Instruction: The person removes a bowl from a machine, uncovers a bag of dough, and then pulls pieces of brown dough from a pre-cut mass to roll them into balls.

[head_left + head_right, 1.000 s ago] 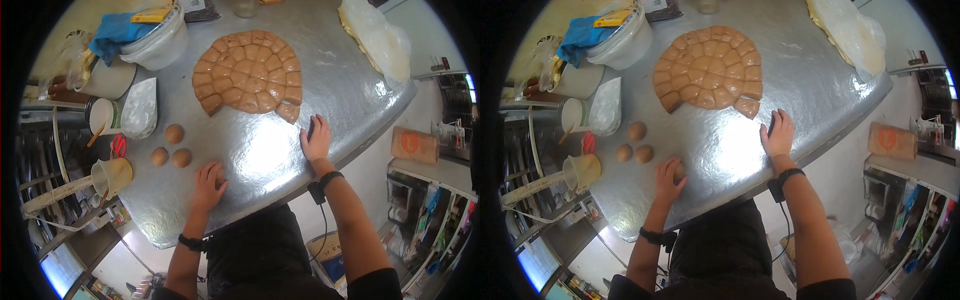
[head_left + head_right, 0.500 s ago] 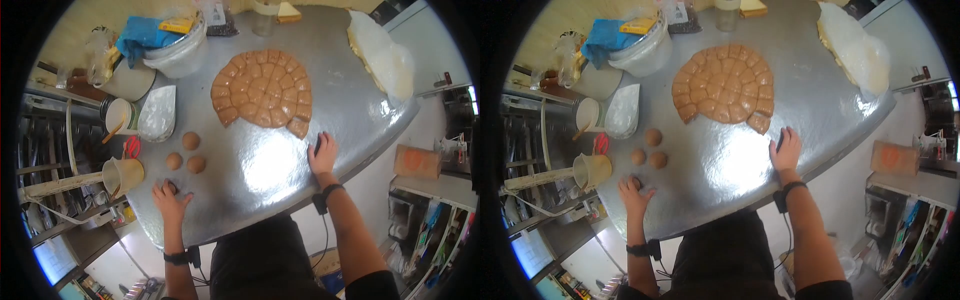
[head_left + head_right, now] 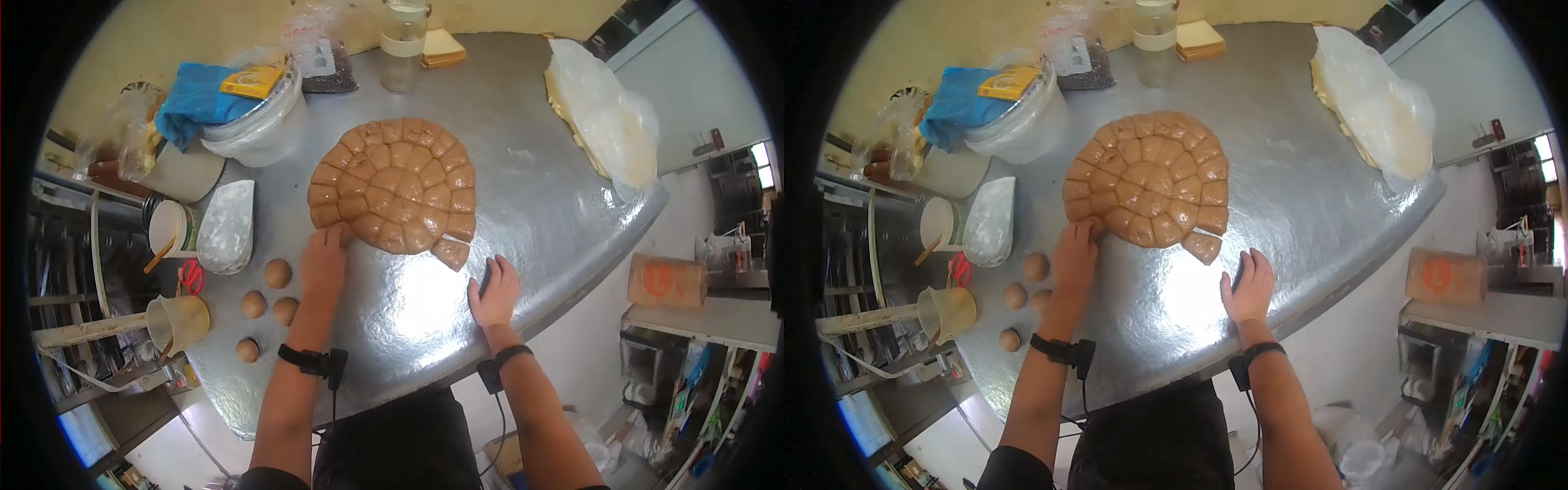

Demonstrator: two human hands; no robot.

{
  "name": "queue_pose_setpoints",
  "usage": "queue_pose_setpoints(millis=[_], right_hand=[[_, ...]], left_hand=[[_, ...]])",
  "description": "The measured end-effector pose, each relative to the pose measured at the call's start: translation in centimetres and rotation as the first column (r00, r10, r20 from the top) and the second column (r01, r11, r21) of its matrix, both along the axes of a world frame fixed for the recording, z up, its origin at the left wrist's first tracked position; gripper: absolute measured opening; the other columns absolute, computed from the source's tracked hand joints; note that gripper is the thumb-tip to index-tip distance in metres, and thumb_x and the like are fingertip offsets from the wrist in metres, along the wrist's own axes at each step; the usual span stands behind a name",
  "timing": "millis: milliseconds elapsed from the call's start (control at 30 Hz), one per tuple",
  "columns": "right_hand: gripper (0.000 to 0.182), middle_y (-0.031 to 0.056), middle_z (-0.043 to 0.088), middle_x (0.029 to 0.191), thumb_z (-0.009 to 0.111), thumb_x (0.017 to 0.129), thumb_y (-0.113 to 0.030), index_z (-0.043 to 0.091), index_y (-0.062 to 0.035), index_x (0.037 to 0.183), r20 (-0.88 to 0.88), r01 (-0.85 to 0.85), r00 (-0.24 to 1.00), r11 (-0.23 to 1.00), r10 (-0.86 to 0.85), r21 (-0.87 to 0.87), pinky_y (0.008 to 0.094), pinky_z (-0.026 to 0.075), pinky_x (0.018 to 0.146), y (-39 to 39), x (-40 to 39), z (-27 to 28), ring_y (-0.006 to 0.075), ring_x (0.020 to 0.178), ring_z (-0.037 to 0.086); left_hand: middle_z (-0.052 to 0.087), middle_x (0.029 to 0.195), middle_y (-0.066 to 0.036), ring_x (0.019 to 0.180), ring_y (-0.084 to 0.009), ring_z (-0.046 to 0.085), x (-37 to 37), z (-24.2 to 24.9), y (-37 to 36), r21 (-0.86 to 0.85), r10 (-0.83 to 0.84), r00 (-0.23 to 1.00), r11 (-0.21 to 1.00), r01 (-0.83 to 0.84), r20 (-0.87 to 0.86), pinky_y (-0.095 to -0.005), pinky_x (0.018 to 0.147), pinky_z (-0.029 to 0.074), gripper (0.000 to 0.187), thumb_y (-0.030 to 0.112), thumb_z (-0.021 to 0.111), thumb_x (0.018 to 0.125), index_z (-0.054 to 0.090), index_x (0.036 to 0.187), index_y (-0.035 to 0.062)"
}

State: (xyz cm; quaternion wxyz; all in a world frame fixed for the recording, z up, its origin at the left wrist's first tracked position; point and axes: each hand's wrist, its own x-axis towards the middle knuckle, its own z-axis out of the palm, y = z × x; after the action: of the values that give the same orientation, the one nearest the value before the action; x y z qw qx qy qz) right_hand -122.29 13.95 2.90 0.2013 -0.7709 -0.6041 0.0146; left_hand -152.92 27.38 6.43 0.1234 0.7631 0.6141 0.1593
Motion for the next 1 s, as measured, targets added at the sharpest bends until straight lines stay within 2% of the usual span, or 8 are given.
queue_pose_setpoints(millis=[367, 467, 533, 667, 767, 833, 967, 1000], right_hand=[[0.057, 0.0164, 0.045, 0.136, 0.067, 0.080, -0.027, 0.049, -0.0039, 0.128, -0.042, 0.030, 0.999, 1.000, -0.030, -0.007, 0.0483, 0.032, 0.107, -0.2, -0.1, 0.1, 0.0367, 0.127, 0.042], [0.057, 0.0167, 0.045, 0.136, 0.068, 0.080, -0.027, 0.050, -0.0033, 0.128, -0.037, 0.031, 0.999, 0.999, -0.031, -0.009, 0.0482, 0.033, 0.107, -0.2, 0.0, 0.2, 0.0366, 0.126, 0.042], [0.057, 0.0169, 0.045, 0.136, 0.068, 0.079, -0.026, 0.049, -0.0032, 0.128, -0.031, 0.010, 0.999, 1.000, -0.010, -0.003, 0.0480, 0.033, 0.106, -0.1, -0.1, 0.4, 0.0365, 0.126, 0.042], [0.057, 0.0164, 0.045, 0.136, 0.069, 0.079, -0.026, 0.049, -0.0037, 0.128, -0.031, 0.010, 0.999, 1.000, -0.009, 0.022, 0.0475, 0.033, 0.106, -0.1, -0.1, -0.1, 0.0362, 0.126, 0.042], [0.057, 0.0158, 0.045, 0.136, 0.069, 0.079, -0.026, 0.049, -0.0042, 0.128, -0.011, 0.024, 1.000, 1.000, -0.024, 0.004, 0.0472, 0.033, 0.106, -0.1, -0.1, 0.1, 0.0360, 0.126, 0.042], [0.057, 0.0156, 0.045, 0.136, 0.069, 0.079, -0.026, 0.049, -0.0043, 0.128, -0.023, 0.024, 0.999, 1.000, -0.024, -0.011, 0.0472, 0.033, 0.106, 0.0, -0.1, 0.3, 0.0356, 0.127, 0.041], [0.058, 0.0155, 0.045, 0.136, 0.069, 0.079, -0.026, 0.048, -0.0049, 0.129, -0.042, 0.033, 0.999, 0.999, -0.034, -0.011, 0.0472, 0.033, 0.106, -0.4, -0.2, 0.0, 0.0351, 0.127, 0.041], [0.058, 0.0155, 0.045, 0.136, 0.069, 0.079, -0.026, 0.048, -0.0050, 0.129, -0.039, 0.028, 0.999, 1.000, -0.028, -0.009, 0.0471, 0.033, 0.106, -0.3, -0.1, 0.0, 0.0349, 0.127, 0.041]], left_hand=[[0.062, 0.101, -0.010, 0.090, -0.0306, 0.062, -3.1, 2.8, -11.3, -0.418, -0.062, 0.994, 0.904, 0.093, 0.087, -0.0420, 0.075, 0.050, 0.027, 0.012, 0.066, 0.078, 0.065, 0.106, 0.0154], [0.063, 0.102, -0.008, 0.093, -0.0294, 0.062, -3.9, 5.1, -13.6, -0.334, -0.248, 0.949, 0.892, 0.303, 0.196, -0.0414, 0.078, 0.050, 0.037, 0.015, 0.071, 0.078, 0.066, 0.115, 0.0164], [0.062, 0.106, -0.010, 0.100, -0.0299, 0.060, -5.1, 5.6, -13.9, -0.222, -0.230, 0.973, 0.950, 0.218, -0.029, -0.0425, 0.084, 0.048, 0.050, 0.018, 0.075, 0.076, 0.063, 0.124, 0.0134], [0.061, 0.111, -0.015, 0.105, -0.0337, 0.058, -4.1, 7.1, -10.4, -0.151, -0.071, 0.991, 0.985, 0.087, 0.109, -0.0448, 0.091, 0.045, 0.057, 0.016, 0.079, 0.070, 0.061, 0.123, 0.0077], [0.059, 0.106, -0.015, 0.104, -0.0336, 0.057, -1.9, 2.4, -9.2, -0.052, -0.230, 0.956, 0.969, 0.243, 0.183, -0.0444, 0.089, 0.045, 0.059, 0.017, 0.082, 0.066, 0.062, 0.121, 0.0079], [0.060, 0.098, -0.012, 0.094, -0.0332, 0.059, -1.0, -1.3, -9.8, 0.210, -0.478, 0.862, 0.872, 0.443, 0.169, -0.0444, 0.081, 0.048, 0.043, 0.023, 0.082, 0.068, 0.066, 0.106, 0.0076], [0.062, 0.095, -0.008, 0.090, -0.0294, 0.060, -2.8, -4.4, -11.4, 0.153, -0.471, 0.858, 0.881, 0.448, 0.203, -0.0423, 0.077, 0.049, 0.025, 0.028, 0.079, 0.073, 0.067, 0.088, 0.0105], [0.063, 0.093, -0.007, 0.088, -0.0286, 0.060, -3.3, -4.2, -11.2, -0.084, -0.458, 0.884, 0.881, 0.465, 0.090, -0.0415, 0.074, 0.049, 0.025, 0.030, 0.079, 0.074, 0.065, 0.084, 0.0116]])
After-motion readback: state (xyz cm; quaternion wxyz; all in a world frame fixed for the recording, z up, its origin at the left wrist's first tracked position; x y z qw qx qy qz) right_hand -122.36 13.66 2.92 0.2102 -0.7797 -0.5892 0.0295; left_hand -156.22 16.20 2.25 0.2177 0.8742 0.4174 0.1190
